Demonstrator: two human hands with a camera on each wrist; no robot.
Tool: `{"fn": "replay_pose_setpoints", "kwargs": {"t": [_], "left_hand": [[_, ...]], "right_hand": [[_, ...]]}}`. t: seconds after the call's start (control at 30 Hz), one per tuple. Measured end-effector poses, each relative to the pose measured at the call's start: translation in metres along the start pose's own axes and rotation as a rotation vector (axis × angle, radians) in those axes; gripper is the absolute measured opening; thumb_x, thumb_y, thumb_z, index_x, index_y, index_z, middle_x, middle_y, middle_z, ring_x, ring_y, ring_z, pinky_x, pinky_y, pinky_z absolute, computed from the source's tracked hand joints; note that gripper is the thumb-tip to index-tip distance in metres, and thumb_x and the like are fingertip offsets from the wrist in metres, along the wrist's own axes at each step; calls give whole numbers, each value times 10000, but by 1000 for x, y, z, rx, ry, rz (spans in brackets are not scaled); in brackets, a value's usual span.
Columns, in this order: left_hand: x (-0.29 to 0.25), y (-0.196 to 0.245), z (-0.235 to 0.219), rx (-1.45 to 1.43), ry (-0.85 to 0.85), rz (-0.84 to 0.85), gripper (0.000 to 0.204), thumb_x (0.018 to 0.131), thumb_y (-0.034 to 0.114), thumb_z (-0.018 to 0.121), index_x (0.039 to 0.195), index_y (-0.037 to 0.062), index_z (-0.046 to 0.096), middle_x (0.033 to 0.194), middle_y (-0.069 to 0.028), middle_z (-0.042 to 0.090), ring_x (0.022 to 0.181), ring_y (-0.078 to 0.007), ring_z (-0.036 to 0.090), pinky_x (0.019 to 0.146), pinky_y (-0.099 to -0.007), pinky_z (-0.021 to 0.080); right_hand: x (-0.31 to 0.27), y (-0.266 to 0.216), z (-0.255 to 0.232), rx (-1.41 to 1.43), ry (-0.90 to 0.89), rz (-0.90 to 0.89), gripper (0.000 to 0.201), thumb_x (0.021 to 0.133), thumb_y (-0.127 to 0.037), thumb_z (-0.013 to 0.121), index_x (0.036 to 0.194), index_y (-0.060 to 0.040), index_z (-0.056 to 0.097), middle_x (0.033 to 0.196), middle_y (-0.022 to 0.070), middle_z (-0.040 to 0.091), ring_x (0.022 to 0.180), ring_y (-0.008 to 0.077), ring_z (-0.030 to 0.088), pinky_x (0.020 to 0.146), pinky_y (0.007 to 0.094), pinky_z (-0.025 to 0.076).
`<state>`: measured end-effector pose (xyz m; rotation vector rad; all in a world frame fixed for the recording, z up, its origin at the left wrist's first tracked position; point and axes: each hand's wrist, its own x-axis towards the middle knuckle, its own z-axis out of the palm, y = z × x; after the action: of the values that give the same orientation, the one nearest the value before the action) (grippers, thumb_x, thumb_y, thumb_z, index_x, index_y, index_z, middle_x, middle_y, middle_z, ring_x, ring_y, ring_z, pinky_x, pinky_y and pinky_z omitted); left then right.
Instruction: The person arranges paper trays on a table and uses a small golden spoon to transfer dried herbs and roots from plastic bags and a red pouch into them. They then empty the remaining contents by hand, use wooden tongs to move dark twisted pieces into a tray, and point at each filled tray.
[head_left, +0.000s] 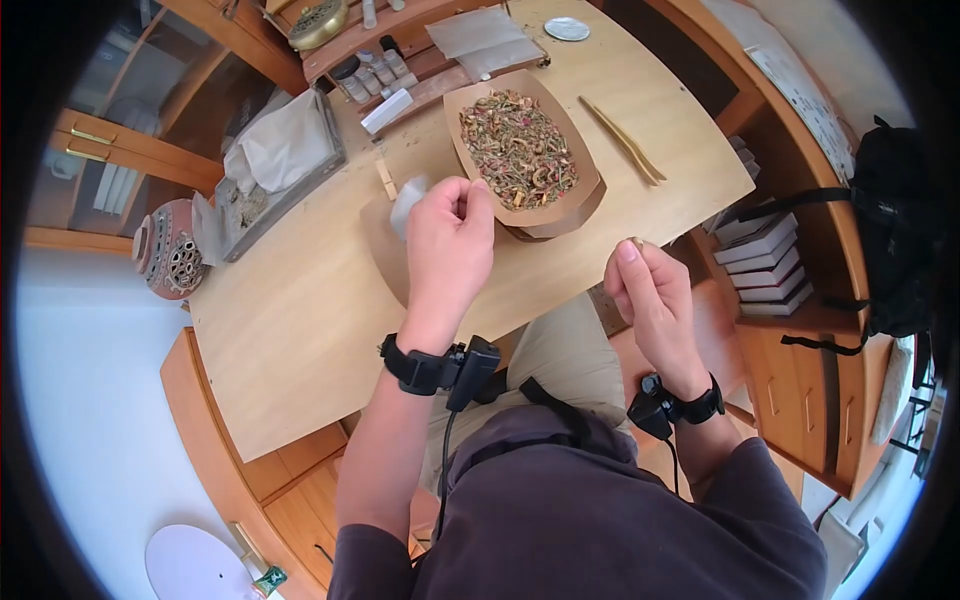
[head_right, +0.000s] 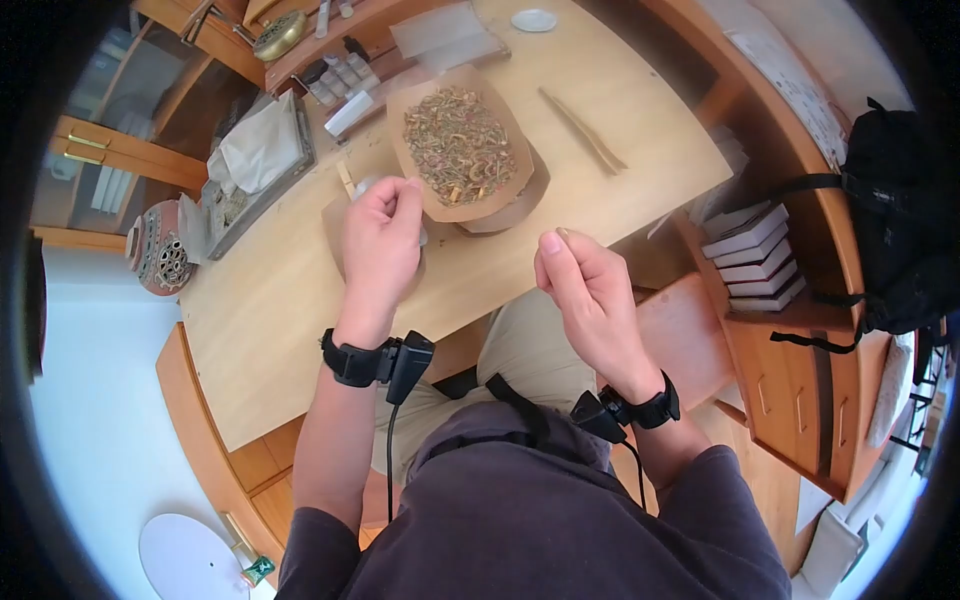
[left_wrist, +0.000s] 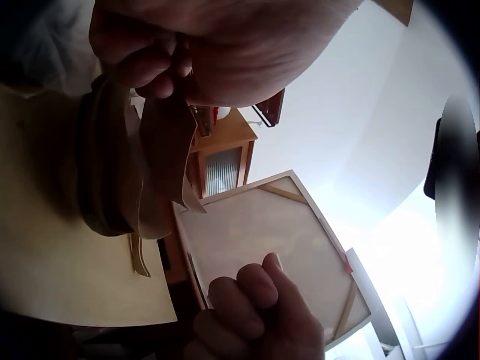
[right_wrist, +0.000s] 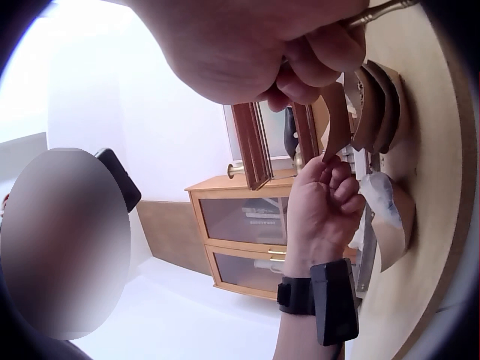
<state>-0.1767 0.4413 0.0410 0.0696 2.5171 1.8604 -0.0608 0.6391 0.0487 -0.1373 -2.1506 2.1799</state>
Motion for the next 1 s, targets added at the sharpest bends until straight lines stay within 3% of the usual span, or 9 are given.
{"fn": "replay_pose_setpoints", "kwargs": {"t": [0.17,0.37,0.67,0.77,0.87,0.97,1.0], "left_hand": [[0,-14,17,132,19,37,317,1033,213,656,824,-24,638,628,-71,606,557,-137,549,557,-356,438],[-6,-4,11,273,-72,-71,369,1020,257,688,777,-19,659,596,-83,646,524,-158,589,544,-352,444],[-9,5,6,311,-125,-78,421,1016,315,715,744,-3,666,559,-46,615,488,-112,534,507,-327,411],[-15,4,6,189,-155,-57,359,1042,250,718,776,20,647,610,83,517,574,-13,390,511,-252,307],[-20,4,2,105,-214,-33,347,1041,228,722,777,19,639,637,87,523,596,-10,402,522,-246,311],[-24,2,-2,116,-233,5,348,1013,234,733,769,10,630,553,17,503,515,-57,397,496,-290,340],[-27,0,-5,106,-241,13,321,1020,213,732,788,16,634,593,42,514,548,-36,404,511,-265,333]], "right_hand": [[-3,8,-10,7,23,42,426,1162,-245,481,791,-37,511,714,-42,419,667,55,354,605,258,322],[3,17,-9,-7,18,26,427,1153,-243,499,786,-25,497,721,-34,438,700,66,386,636,269,351],[22,35,2,-25,7,91,401,1138,-270,538,828,-18,571,721,-39,454,700,58,403,619,266,351],[23,37,7,-2,24,111,376,1138,-283,538,878,-23,616,723,-48,465,702,49,415,616,255,349],[22,33,8,30,43,120,362,1141,-291,534,910,-30,631,726,-54,469,704,43,418,615,245,345],[22,27,12,36,40,109,362,1147,-281,520,899,-34,614,728,-54,464,697,41,408,611,242,336],[21,25,13,41,28,115,366,1148,-273,515,885,-36,603,727,-52,461,695,41,405,611,240,333]]}}
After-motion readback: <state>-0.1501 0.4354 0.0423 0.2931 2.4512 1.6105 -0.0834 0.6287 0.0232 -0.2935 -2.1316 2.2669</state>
